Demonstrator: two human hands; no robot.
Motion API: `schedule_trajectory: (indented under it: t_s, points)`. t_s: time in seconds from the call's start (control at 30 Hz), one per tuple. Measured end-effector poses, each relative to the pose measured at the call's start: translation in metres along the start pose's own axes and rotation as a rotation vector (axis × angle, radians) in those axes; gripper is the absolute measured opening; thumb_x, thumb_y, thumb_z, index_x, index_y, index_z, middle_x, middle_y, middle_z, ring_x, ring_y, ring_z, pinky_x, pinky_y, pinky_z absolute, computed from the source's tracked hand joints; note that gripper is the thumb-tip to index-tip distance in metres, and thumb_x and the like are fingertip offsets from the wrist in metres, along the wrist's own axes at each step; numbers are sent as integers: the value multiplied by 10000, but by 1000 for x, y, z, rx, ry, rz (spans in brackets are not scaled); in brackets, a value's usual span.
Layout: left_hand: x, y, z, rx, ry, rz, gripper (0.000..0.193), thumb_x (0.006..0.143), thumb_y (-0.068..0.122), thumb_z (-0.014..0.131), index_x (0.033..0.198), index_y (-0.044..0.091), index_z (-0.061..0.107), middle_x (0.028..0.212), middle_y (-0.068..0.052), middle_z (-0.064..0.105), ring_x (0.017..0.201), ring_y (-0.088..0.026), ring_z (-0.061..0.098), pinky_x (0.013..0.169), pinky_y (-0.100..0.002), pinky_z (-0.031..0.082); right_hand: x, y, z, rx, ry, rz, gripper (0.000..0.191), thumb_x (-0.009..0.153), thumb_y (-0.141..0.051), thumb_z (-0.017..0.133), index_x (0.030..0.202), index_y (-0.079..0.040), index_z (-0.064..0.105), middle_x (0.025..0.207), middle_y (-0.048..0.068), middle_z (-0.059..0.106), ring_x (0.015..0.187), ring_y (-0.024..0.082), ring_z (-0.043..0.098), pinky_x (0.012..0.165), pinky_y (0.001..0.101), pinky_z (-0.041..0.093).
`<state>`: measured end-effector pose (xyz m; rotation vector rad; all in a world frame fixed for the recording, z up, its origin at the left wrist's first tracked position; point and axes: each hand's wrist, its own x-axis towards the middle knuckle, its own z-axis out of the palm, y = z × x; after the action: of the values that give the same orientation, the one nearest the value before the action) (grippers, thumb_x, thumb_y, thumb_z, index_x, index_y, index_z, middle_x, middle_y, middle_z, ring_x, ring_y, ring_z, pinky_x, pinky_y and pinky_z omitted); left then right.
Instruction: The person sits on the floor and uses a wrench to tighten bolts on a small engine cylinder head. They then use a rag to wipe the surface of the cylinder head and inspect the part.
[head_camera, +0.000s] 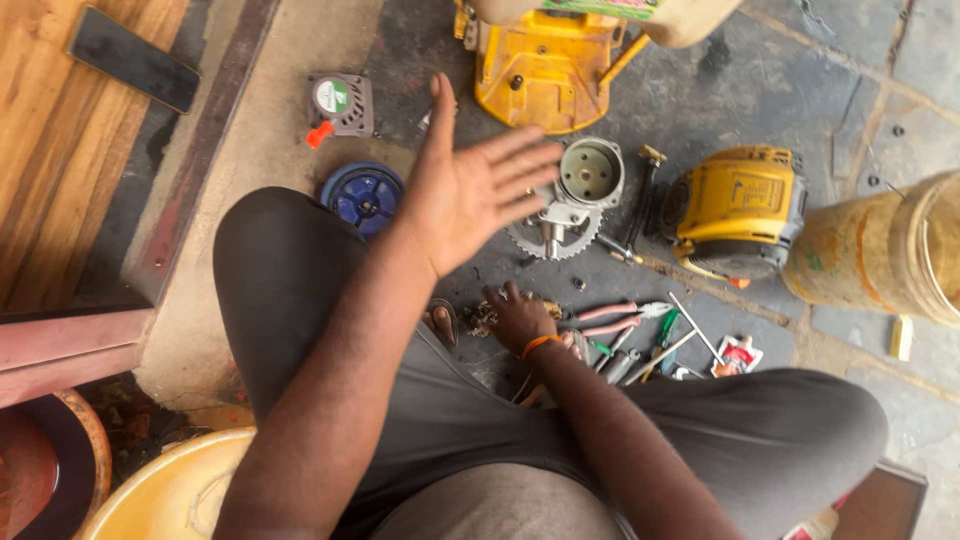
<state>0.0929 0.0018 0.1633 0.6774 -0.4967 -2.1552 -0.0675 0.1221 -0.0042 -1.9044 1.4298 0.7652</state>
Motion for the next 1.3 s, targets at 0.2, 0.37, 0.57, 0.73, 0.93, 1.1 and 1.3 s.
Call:
schedule_trajectory:
  t_s: [0.2,0.37,0.57,0.73,0.93,1.1,1.3]
  points:
    - [-4,-6,6,-175,-315,-62,1315,800,956,226,1655,-39,307,1702,-237,365,1626,-359,307,1359,-538,189,23,23,44,59,97,-194,220,1038,-252,588,1223,-199,695,1188,136,744,1122,358,707,913,487,541]
    - [1,-11,15,-163,-180,-66,1296,772,983,164,1632,27,321,1664,-254,403,1593,-381,326,1308,-566,129,21,49,0,322,146,-392,338,902,-209,674,1197,-46,697,1097,156,742,948,309,737,821,397,583]
    - [-9,-17,37,24,-250,-31,1217,762,960,99,1683,186,283,1726,-216,311,1639,-403,194,1266,-695,39,-88,83,-89,1089,207,-204,350,900,-139,574,1221,-42,674,1068,100,722,991,186,673,851,364,556]
    - [-10,-27,59,354,-139,24,1204,731,993,44,1666,255,217,1738,-138,226,1619,-370,135,1191,-725,34,-141,96,-105,1888,533,-453,240,957,-87,523,1185,-36,578,1116,93,637,1020,189,602,935,357,520]
    - [-4,-86,71,558,-127,327,993,974,838,135,1677,138,139,1790,-138,95,1668,-350,88,1330,-515,61,-123,38,-69,1294,971,-307,358,1027,-103,512,1361,20,470,1221,107,609,1074,166,594,948,326,509]
    - [-11,-113,70,783,-114,472,914,1048,776,163,1660,108,283,1769,-181,193,1668,-339,140,1342,-502,113,-87,45,-39,1247,1244,-162,435,966,-56,540,1383,39,457,1173,127,579,990,180,545,871,343,501]
    - [-10,-139,78,903,76,200,872,994,715,356,1594,90,450,1462,-170,649,1359,-290,634,1152,-451,477,-87,119,-63,1851,1069,36,301,1063,-190,562,1252,24,468,903,100,623,731,213,591,614,372,494]
